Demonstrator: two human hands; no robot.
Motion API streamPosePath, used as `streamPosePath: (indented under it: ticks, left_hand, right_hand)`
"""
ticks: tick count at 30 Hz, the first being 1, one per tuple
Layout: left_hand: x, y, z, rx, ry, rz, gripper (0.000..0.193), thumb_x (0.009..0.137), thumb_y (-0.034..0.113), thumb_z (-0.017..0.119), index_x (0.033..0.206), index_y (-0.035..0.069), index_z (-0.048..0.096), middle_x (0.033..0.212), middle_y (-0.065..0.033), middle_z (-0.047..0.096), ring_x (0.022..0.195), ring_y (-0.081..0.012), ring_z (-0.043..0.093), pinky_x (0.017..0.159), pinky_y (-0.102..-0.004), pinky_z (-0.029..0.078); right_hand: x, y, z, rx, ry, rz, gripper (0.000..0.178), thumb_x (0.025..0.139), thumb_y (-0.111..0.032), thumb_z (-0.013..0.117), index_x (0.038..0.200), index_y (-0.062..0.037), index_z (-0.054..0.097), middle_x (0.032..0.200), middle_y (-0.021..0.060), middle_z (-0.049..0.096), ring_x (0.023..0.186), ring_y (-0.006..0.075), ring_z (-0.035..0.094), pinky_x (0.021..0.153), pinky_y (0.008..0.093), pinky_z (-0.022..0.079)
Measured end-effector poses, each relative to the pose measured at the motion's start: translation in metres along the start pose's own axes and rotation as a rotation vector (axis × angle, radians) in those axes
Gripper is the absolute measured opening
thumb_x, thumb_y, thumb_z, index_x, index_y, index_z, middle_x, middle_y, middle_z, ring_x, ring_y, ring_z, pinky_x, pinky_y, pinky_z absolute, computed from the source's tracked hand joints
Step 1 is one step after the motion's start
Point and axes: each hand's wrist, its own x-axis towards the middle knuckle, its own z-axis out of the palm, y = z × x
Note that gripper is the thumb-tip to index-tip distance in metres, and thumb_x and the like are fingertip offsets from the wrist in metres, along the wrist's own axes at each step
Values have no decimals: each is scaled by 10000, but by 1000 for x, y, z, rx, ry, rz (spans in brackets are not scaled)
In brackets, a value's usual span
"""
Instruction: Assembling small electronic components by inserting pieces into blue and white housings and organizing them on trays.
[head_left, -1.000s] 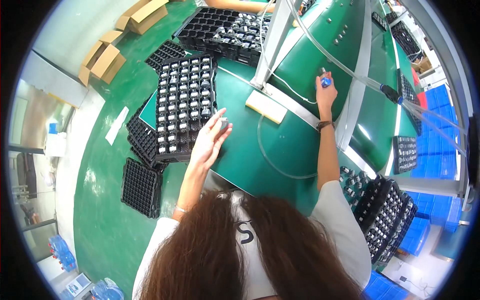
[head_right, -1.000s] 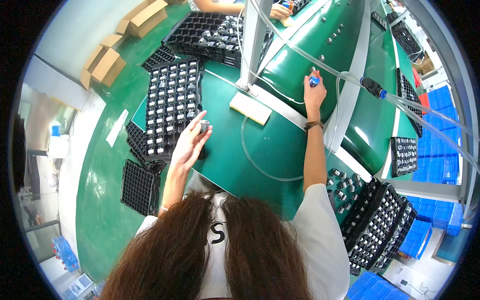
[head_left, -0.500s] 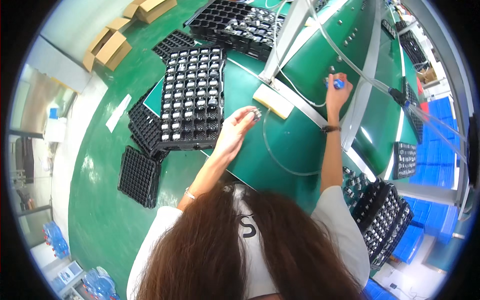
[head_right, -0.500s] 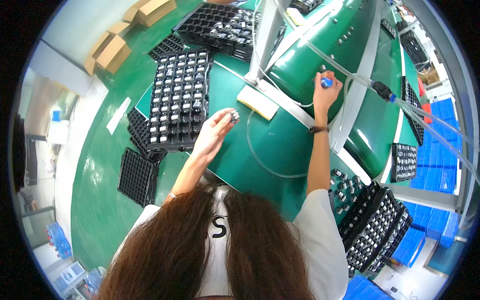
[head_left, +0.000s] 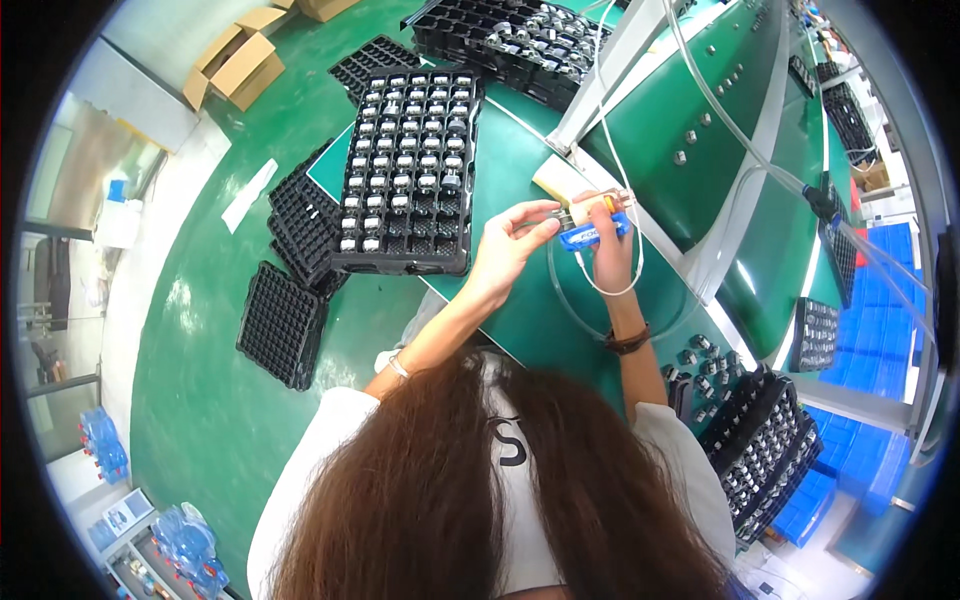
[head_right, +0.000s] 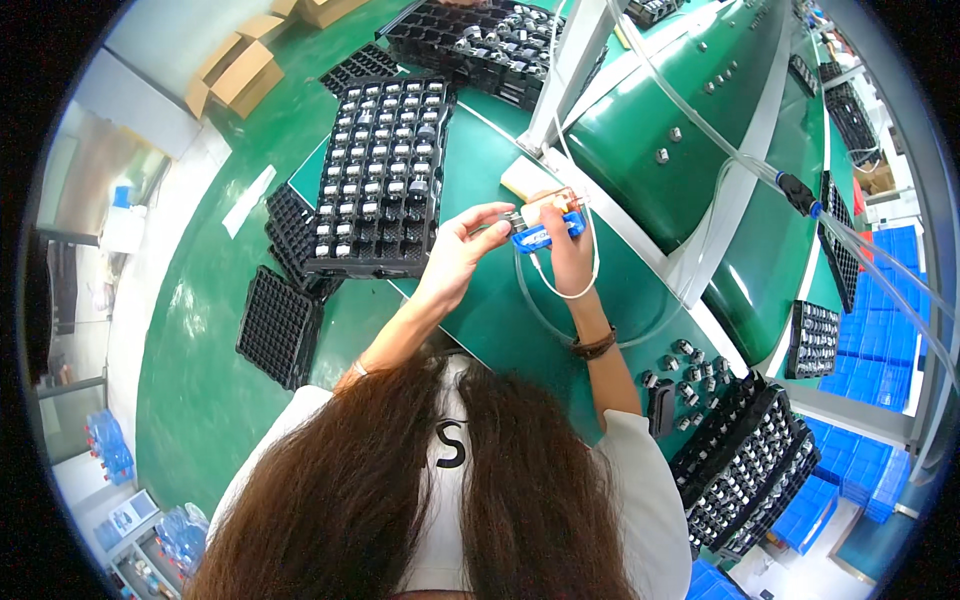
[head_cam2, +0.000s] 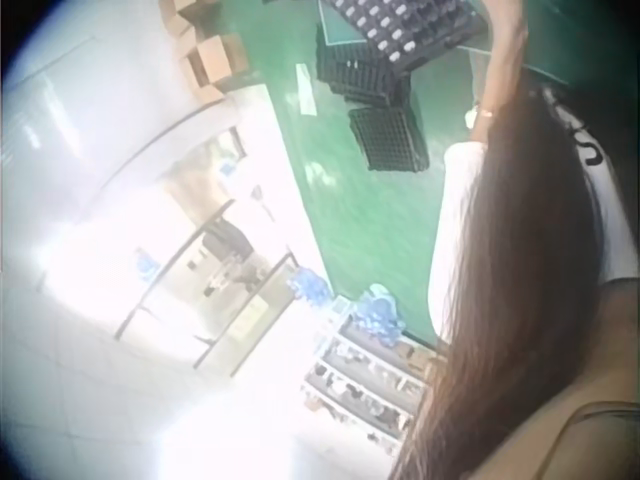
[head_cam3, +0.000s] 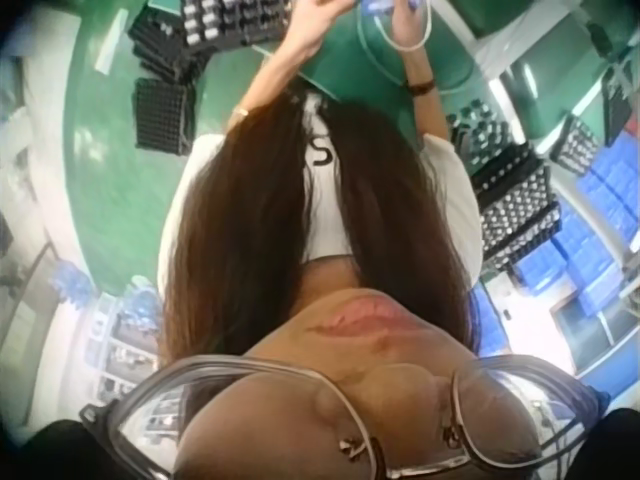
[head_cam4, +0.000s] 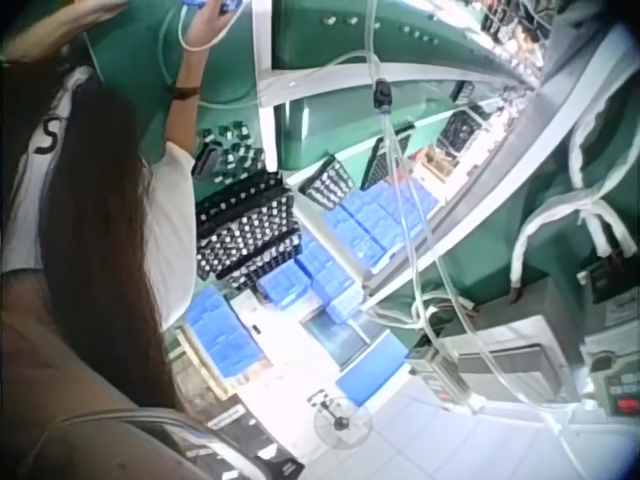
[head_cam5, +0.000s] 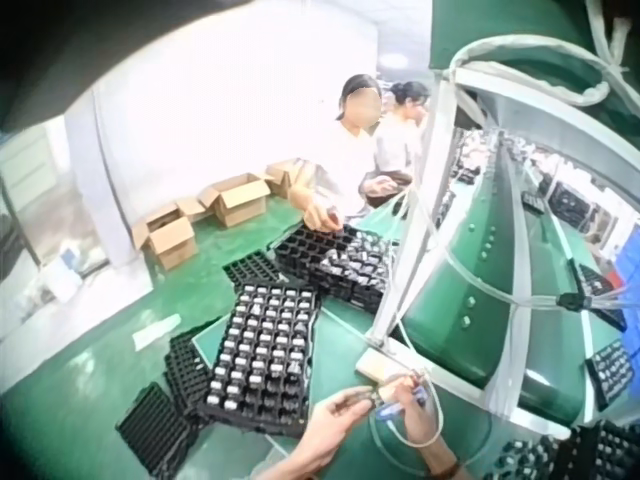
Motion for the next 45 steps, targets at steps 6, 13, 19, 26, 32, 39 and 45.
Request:
streamPosePath:
  ticks: [6,13,19,26,32,39,45]
  left_hand:
    - [-6,-4,-5,40,11,24,364,840,126,660,1171,0,576,1002,-48,633,899,-84,573,825,-232,456]
    - [-10,-12,-30,191,77,41,487,797,178,702,1242,56,547,1101,-99,618,903,-124,593,775,-253,472]
    - [-42,35,-103,1099,478,492,220,793,116,648,1011,85,653,1056,-71,611,983,-202,564,820,-321,449]
    - [-71,62,-171,1418,325,308,171,738,74,661,904,32,650,938,-86,636,875,-247,573,821,-328,444]
    - [-75,66,-191,1359,178,413,117,736,42,659,837,-2,619,889,-113,615,851,-264,586,769,-330,468]
    - [-76,83,-171,1045,283,307,23,854,7,554,877,4,558,1054,-110,614,954,-194,574,847,-308,440]
    - [-47,66,-138,-109,245,163,100,935,168,462,959,72,476,1021,-163,596,920,-220,615,788,-302,533]
  right_hand:
    - [-4,14,10,-20,-43,-98,233,918,-228,475,1000,-28,561,842,12,568,697,45,524,586,173,417]
    - [5,23,2,-78,-121,60,250,906,-231,495,1032,-26,564,865,20,587,713,55,555,585,177,446]
    - [47,30,-33,-488,172,-248,222,893,-197,559,965,13,569,829,42,592,722,96,554,642,244,455]
    - [50,28,-20,-931,182,-213,296,833,-299,635,873,-7,609,668,120,601,627,255,602,596,335,462]
    - [45,27,-27,-991,131,-237,599,711,-285,786,1138,-39,445,844,82,611,711,155,599,642,293,459]
    - [33,13,-71,-826,20,14,591,662,-233,818,1098,-53,462,812,-3,440,639,89,404,555,230,361]
    - [48,30,-33,-663,137,-252,551,696,-224,801,1099,-24,484,948,80,575,772,140,540,707,285,464]
